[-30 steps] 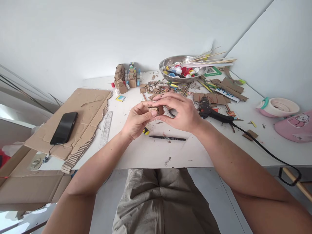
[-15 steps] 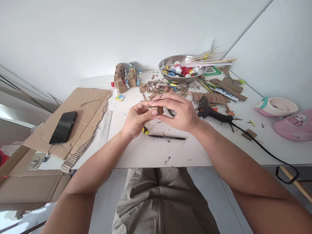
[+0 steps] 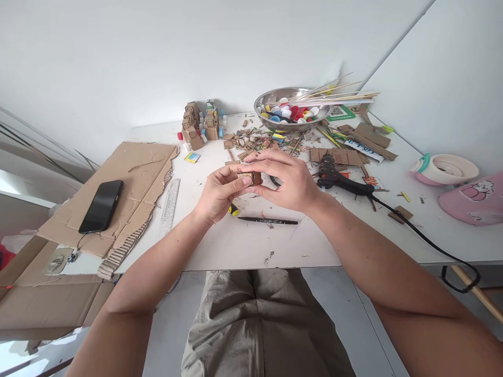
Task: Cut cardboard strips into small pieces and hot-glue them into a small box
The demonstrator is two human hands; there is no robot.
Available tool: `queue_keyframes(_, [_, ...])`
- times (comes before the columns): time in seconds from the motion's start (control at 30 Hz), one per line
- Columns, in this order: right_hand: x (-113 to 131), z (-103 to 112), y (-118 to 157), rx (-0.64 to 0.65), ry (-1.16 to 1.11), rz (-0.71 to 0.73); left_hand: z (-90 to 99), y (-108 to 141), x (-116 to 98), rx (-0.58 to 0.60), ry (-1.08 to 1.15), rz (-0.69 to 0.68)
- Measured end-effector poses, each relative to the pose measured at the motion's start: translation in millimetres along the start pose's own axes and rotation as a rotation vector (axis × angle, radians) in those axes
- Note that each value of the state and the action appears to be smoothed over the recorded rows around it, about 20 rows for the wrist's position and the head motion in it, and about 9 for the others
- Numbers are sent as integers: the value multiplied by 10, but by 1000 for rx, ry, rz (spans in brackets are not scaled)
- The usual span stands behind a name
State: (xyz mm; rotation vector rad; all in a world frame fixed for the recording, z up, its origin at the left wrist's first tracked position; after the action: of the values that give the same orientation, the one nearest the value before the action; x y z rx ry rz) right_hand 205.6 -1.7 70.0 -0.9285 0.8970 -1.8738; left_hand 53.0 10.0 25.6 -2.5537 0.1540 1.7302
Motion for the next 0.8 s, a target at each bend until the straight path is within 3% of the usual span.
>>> queue_keyframes(0.17, [46,24,-6,-31,-20,51,-11,4,12,11,35,25])
queue_keyframes(0.5, [13,-12,5,-62,-55,6,-12,4,2,-5,38,27])
queue_keyframes(0.8, [-18,11,-13,-32,-19,-56,7,0,30,-30,74,109])
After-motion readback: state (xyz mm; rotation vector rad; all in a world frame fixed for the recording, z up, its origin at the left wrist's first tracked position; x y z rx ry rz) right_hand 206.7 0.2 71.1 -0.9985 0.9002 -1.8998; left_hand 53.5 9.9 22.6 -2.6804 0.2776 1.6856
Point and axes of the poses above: each hand's wrist, its own y-axis away from the middle knuckle, its own z-axis out of the back of the hand, x = y × z, the point moved 7 cm from there along -y, towards the middle knuckle, and after that the axes turned 11 degrees about -x, right-handed, at the moved point
